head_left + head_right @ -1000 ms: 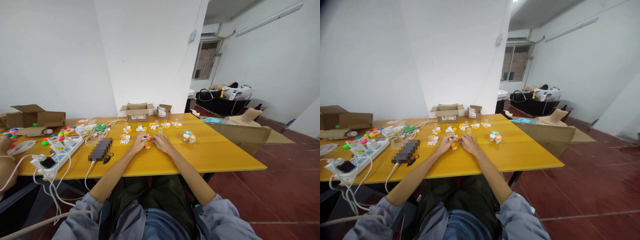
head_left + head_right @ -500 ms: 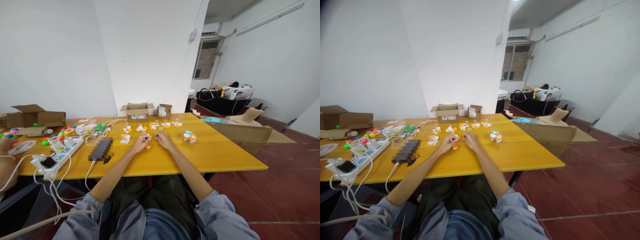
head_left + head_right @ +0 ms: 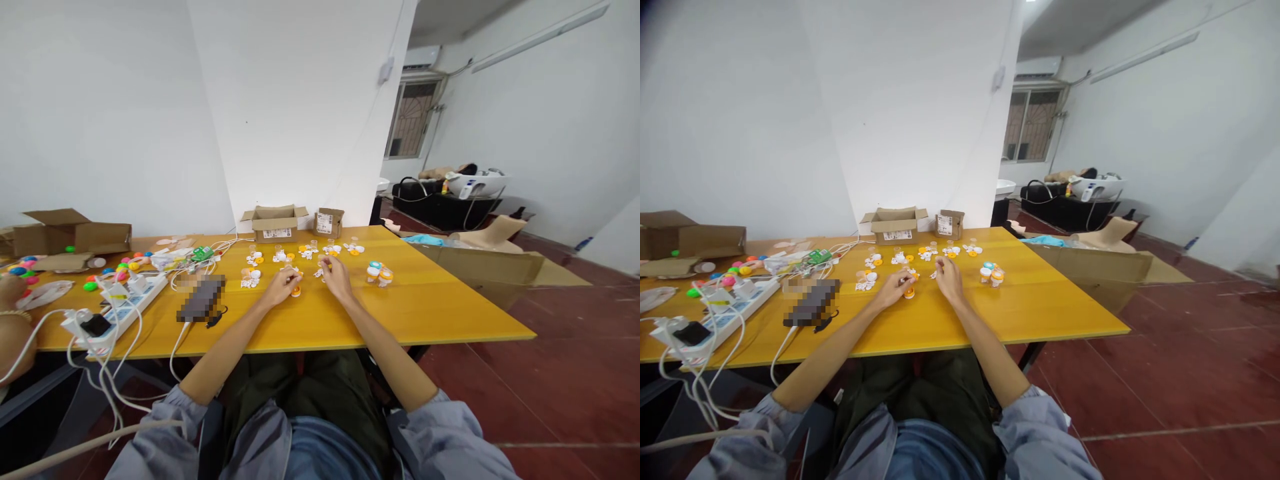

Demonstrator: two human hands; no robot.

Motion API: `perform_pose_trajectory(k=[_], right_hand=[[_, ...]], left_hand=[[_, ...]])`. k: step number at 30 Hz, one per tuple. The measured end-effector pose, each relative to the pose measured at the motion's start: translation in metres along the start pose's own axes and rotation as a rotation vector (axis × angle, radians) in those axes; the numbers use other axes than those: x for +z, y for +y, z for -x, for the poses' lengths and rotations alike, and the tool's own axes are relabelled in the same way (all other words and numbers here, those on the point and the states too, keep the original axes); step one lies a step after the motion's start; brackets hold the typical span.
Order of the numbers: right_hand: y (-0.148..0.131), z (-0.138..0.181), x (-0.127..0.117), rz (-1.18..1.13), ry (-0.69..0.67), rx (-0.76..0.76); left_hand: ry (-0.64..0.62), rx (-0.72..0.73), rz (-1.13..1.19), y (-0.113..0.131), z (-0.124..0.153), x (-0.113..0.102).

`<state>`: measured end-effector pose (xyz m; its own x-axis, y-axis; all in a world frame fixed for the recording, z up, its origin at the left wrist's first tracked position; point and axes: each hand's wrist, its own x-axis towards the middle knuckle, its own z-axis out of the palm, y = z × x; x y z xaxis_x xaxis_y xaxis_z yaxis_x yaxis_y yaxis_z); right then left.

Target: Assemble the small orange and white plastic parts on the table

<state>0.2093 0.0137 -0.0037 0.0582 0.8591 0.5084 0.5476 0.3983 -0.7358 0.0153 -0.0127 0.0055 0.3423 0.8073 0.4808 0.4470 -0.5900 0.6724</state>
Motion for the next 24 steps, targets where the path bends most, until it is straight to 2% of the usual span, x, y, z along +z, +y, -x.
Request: perform_pose_trajectory(k=[5, 8, 12, 18, 24], right_hand=[[0.006, 0.000, 0.006, -0.239, -0.074, 0.239], [0.006, 0.000, 0.010, -0.351, -0.090, 0.322], [0.005, -0.004, 0.013, -0.412, -0.107, 0.298], [0.011, -0.008, 0.014, -0.377, -0.127, 0.192], [0.014, -0.008, 0.015, -0.340, -0.020, 0.139]], left_hand=[[-0.005, 0.010, -0.001, 0.000, 0.000, -0.001], [-0.008, 0.002, -0.018, 0.001, 0.001, -0.001], [-0.014, -0.011, -0.021, 0.001, 0.001, -0.001], [-0.018, -0.014, -0.014, 0.001, 0.000, 0.000], [-0.083, -0.010, -0.046, 0.001, 0.001, 0.000]])
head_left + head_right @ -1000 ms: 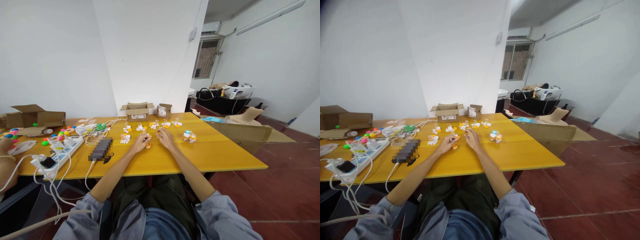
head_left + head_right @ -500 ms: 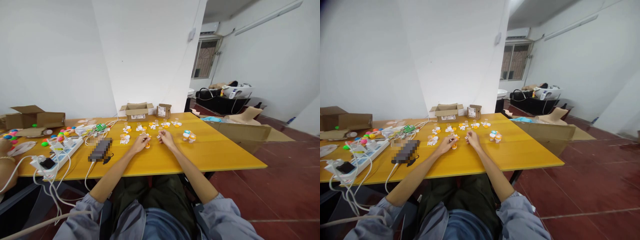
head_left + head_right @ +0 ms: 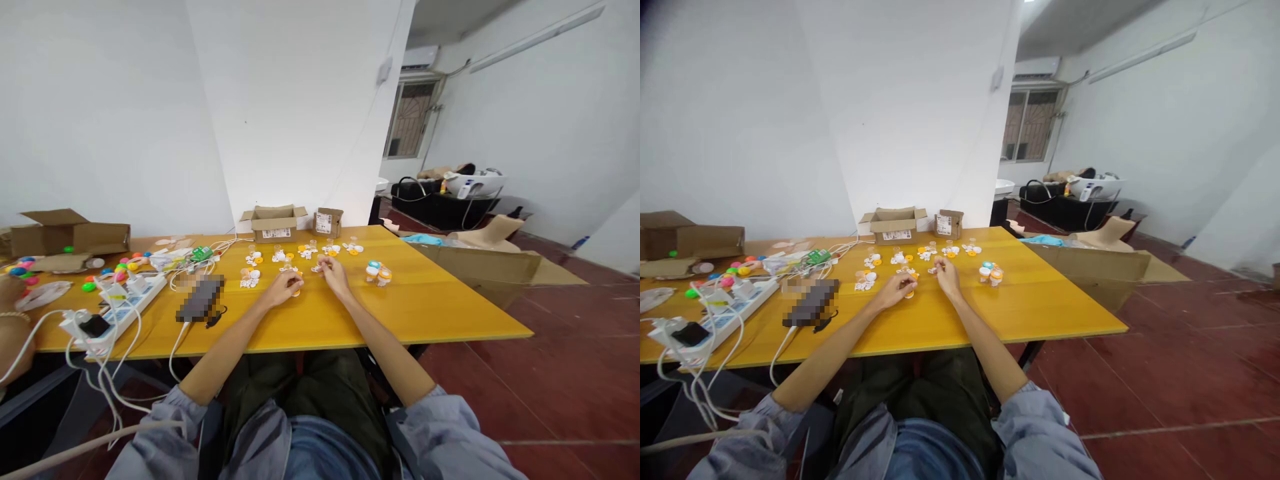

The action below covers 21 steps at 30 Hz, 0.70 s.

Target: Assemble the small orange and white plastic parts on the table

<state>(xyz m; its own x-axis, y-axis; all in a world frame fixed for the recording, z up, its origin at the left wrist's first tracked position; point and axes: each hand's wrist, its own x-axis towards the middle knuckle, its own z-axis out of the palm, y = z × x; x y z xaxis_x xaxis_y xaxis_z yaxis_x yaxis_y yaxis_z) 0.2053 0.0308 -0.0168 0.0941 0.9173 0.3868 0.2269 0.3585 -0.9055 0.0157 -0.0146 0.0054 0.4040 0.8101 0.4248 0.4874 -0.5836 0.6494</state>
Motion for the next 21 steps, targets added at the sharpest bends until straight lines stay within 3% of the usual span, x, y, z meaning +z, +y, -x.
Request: perform_pose_trajectory(k=[4, 10, 16, 21], right_hand=[[-0.007, 0.004, -0.004, 0.243, 0.061, -0.096], [-0.017, 0.015, -0.005, 0.673, -0.051, -0.113], [-0.009, 0.016, -0.001, 0.787, -0.220, -0.177], [0.003, 0.008, -0.004, 0.801, -0.220, -0.274]], left_hand=[[-0.025, -0.009, -0.022, -0.001, 0.001, 0.000], [-0.058, 0.010, 0.004, -0.002, 0.001, 0.000], [-0.079, 0.030, 0.042, -0.004, 0.001, 0.001], [-0.083, 0.045, 0.059, -0.005, 0.001, 0.001]])
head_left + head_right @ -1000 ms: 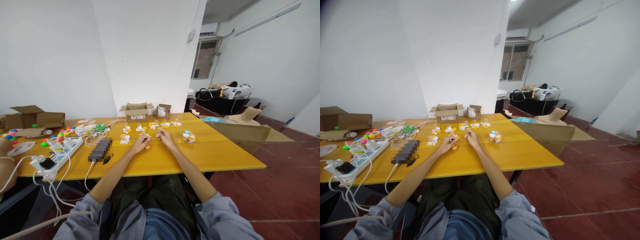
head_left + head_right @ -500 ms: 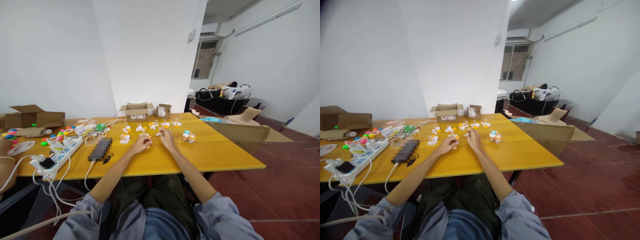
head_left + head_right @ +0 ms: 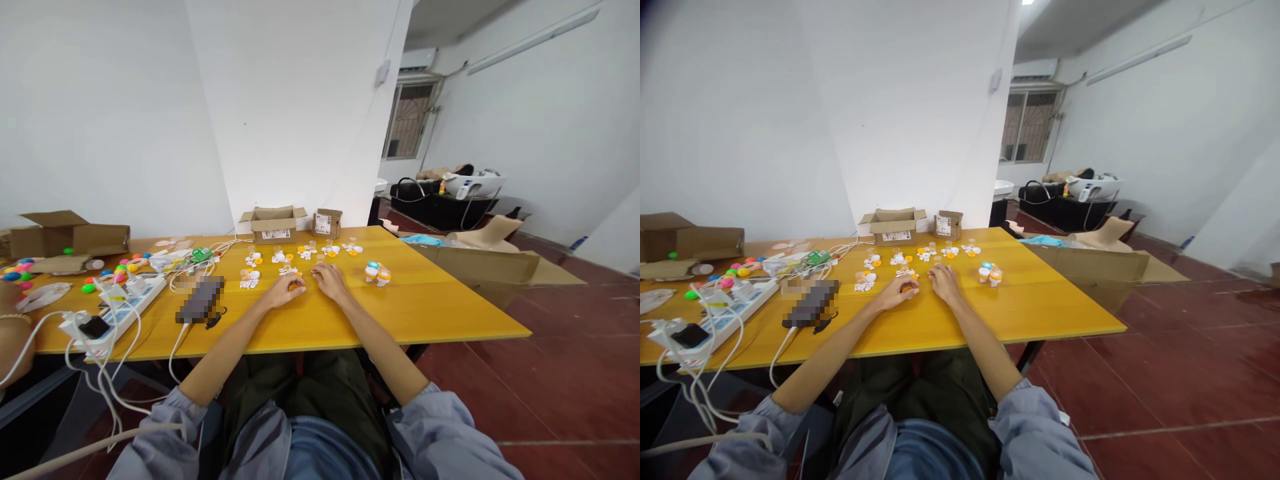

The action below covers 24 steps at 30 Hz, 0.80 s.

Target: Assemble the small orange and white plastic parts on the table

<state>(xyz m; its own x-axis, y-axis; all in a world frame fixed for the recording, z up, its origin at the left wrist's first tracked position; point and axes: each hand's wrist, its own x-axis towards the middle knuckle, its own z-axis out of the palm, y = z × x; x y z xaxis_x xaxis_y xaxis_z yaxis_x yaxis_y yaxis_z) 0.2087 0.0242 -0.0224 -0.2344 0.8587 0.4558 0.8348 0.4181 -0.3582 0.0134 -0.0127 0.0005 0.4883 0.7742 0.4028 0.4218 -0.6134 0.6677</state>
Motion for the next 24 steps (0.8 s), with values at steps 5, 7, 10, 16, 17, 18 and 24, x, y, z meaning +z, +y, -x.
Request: perform_pose_trajectory(k=[5, 7, 10, 16, 17, 18, 24], right_hand=[[0.003, -0.002, 0.001, -0.002, 0.040, -0.032], [0.001, -0.002, 0.000, -0.015, 0.047, -0.052], [-0.002, -0.002, 0.000, -0.025, 0.044, -0.064], [-0.006, 0.001, -0.002, -0.009, 0.064, -0.082], [-0.008, 0.002, -0.003, 0.001, 0.064, -0.082], [-0.010, 0.003, -0.004, 0.015, 0.059, -0.078], [-0.017, 0.005, -0.005, 0.098, -0.035, 0.007]], left_hand=[[-0.020, 0.006, 0.007, -0.002, 0.000, -0.001], [-0.036, 0.007, 0.008, -0.004, 0.000, -0.001], [-0.058, 0.004, 0.001, -0.007, 0.000, -0.001], [-0.084, 0.006, -0.043, -0.007, 0.000, -0.001], [-0.087, 0.005, -0.047, -0.007, 0.000, -0.001], [-0.090, 0.003, -0.052, -0.006, 0.000, -0.001], [-0.102, -0.009, -0.074, -0.004, 0.001, -0.002]])
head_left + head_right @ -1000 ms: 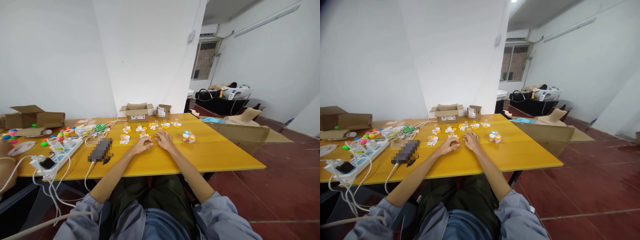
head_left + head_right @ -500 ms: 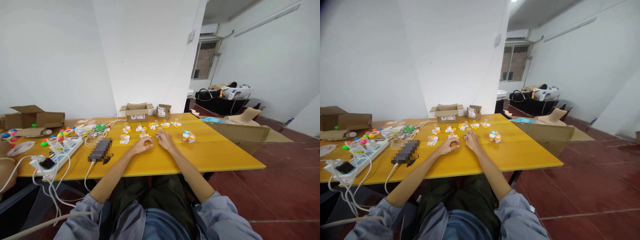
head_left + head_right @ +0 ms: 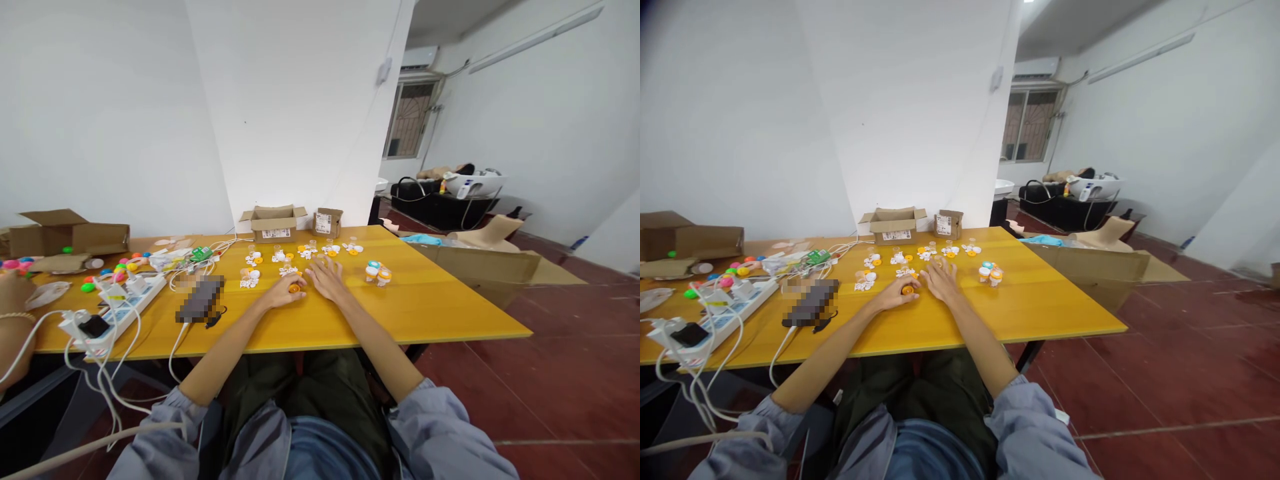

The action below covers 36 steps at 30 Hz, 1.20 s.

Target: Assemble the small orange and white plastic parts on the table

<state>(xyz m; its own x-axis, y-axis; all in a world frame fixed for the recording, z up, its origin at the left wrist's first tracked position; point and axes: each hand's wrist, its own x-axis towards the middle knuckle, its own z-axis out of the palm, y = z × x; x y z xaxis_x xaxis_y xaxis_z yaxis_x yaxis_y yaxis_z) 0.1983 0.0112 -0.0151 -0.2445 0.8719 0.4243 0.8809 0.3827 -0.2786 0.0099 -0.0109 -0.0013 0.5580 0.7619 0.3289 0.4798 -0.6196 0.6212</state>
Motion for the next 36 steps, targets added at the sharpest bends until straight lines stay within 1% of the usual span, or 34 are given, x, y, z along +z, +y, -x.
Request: perform_pose_trajectory(k=[3, 6, 10, 13, 15, 17, 21, 25, 28, 33, 36], right_hand=[[0.001, -0.001, 0.002, -0.011, -0.021, 0.035], [0.003, -0.002, 0.003, -0.029, -0.005, 0.061], [0.004, -0.002, 0.004, -0.052, 0.038, 0.052], [0.002, -0.001, 0.003, -0.076, 0.109, 0.030], [0.000, -0.001, 0.000, -0.105, 0.160, 0.027], [-0.002, 0.000, -0.005, -0.140, 0.182, 0.038], [-0.005, 0.002, -0.015, -0.234, 0.160, 0.026], [-0.008, 0.002, -0.017, -0.448, 0.086, -0.035], [-0.012, 0.001, -0.014, -0.685, -0.019, -0.038], [-0.014, 0.001, -0.008, -1.171, -0.282, 0.080], [-0.014, 0.003, -0.009, -1.387, -0.402, 0.152]], left_hand=[[0.005, 0.003, 0.010, 0.000, 0.000, 0.000], [0.013, 0.003, 0.026, 0.000, 0.000, 0.000], [-0.003, 0.003, 0.061, 0.000, 0.001, -0.002], [-0.013, -0.003, 0.084, -0.002, 0.002, -0.006], [-0.008, -0.016, 0.100, -0.003, 0.002, -0.007], [-0.001, -0.033, 0.122, -0.003, 0.003, -0.007], [0.030, -0.078, 0.191, -0.005, 0.002, -0.003], [0.065, -0.120, 0.302, -0.006, -0.001, 0.001], [0.121, -0.108, 0.352, -0.004, -0.002, -0.001], [0.258, -0.099, 0.349, 0.002, -0.002, -0.007], [0.268, -0.102, 0.358, 0.004, -0.002, -0.007]])
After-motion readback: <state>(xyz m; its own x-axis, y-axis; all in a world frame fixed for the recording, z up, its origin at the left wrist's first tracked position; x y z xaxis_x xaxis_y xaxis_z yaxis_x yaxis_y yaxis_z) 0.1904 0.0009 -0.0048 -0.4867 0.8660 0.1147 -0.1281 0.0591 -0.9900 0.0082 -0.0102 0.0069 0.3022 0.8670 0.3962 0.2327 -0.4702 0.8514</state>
